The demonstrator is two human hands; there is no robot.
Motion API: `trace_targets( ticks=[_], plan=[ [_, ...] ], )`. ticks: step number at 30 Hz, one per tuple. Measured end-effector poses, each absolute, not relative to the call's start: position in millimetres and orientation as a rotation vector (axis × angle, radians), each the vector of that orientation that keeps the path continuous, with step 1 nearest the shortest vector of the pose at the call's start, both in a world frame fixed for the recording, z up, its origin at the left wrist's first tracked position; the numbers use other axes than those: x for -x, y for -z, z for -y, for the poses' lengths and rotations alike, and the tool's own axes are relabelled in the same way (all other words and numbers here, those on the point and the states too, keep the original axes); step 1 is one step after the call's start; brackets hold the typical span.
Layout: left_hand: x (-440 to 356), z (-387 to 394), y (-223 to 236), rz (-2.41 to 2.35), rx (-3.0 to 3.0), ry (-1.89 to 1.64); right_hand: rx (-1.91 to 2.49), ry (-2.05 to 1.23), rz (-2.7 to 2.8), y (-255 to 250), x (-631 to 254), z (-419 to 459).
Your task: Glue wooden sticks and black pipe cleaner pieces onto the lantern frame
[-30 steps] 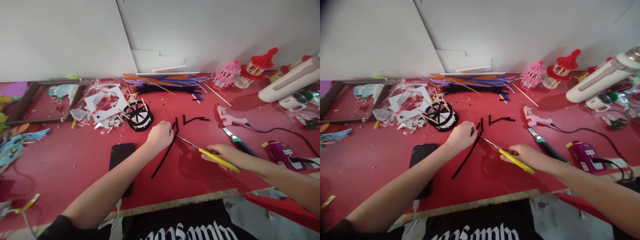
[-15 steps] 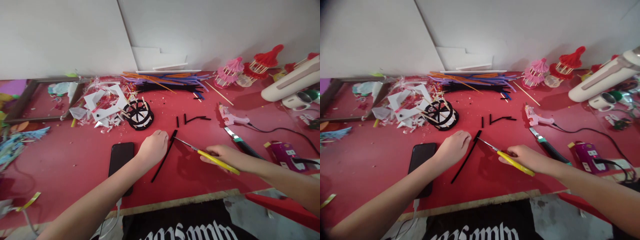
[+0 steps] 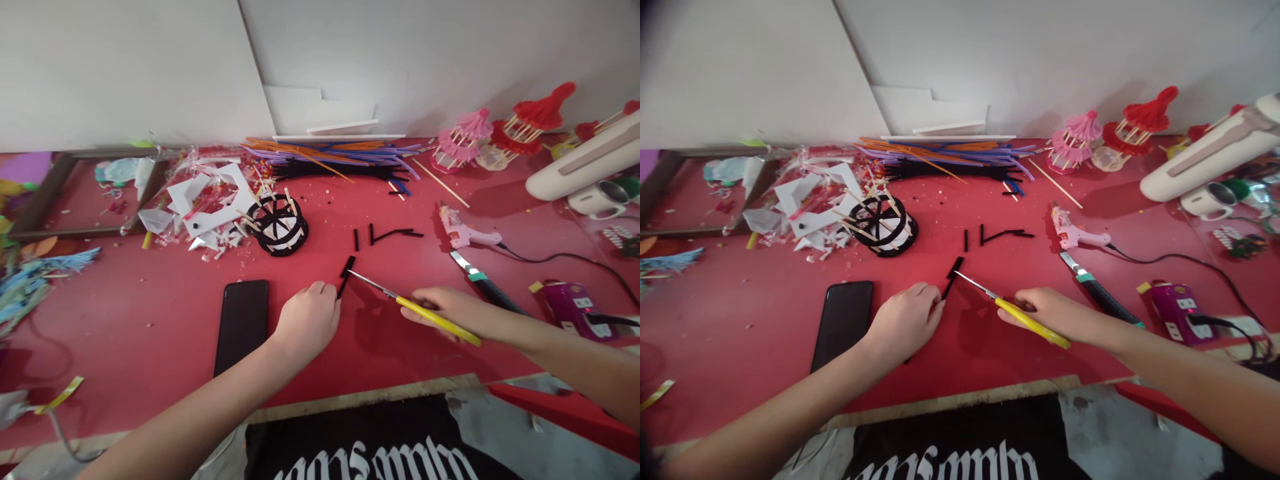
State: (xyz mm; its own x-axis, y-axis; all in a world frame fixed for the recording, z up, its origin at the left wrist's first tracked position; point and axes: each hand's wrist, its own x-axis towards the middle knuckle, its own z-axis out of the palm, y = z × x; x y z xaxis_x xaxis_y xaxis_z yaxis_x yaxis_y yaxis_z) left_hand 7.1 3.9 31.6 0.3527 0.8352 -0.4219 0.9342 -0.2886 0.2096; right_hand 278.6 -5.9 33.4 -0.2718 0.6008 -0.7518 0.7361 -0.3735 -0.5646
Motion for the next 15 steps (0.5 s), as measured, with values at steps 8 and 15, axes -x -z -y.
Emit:
trace_targets(
  ticks=[8,15],
  plan=[
    [-6.6,-6.9,-31.4,-1.55,-2.189,0.329,-1.725,1.84,-1.506,-35.2,-283.0,6.0],
    [-7.1,-7.3,-35.5,-1.537,-2.182,0.355,-1.698,1.867,-1.514,-32.3,-280.3,7.1]
  ],
)
